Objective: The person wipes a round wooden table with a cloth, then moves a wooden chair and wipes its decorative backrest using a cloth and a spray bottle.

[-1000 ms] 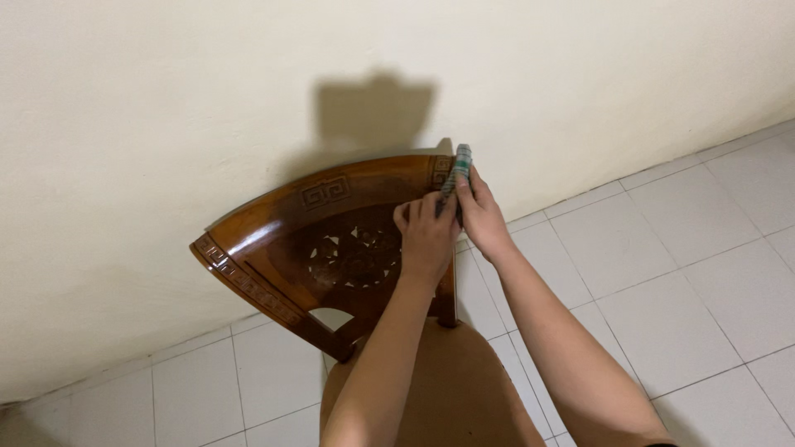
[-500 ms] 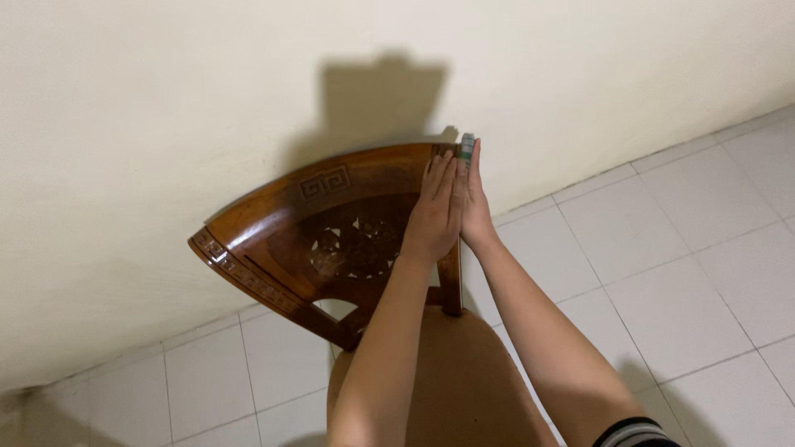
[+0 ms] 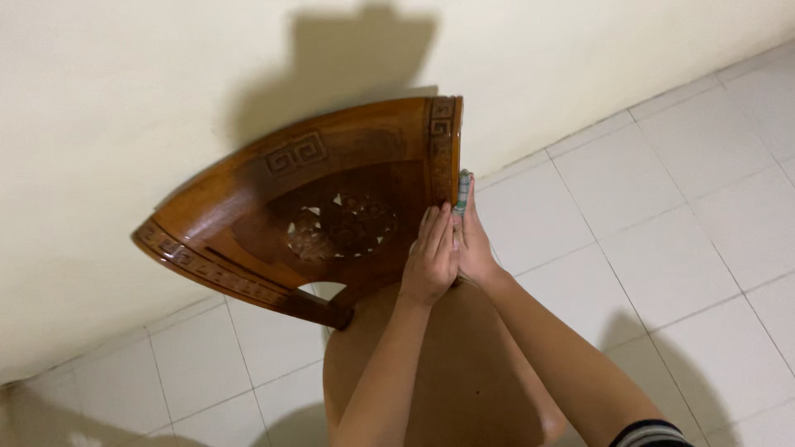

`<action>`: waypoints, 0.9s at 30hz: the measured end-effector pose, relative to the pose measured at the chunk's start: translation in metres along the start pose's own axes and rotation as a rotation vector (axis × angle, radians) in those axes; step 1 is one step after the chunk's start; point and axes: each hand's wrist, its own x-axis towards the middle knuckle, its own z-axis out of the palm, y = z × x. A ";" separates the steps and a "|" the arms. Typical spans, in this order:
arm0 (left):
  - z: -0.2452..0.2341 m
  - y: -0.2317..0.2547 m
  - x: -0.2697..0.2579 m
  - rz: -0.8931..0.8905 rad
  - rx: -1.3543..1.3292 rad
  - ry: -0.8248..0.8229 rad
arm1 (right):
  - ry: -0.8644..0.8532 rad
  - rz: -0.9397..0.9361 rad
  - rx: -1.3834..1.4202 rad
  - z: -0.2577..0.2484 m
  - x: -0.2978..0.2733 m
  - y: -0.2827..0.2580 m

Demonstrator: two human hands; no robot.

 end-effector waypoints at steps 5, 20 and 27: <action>0.039 -0.001 -0.050 -0.032 0.085 -0.115 | 0.025 -0.147 0.008 0.014 -0.024 0.030; 0.099 -0.017 -0.148 -0.266 -0.141 -0.353 | -0.061 0.516 0.215 0.075 -0.122 0.197; 0.103 -0.013 -0.161 -0.423 -0.223 -0.300 | -0.339 0.315 -0.395 0.070 -0.147 0.222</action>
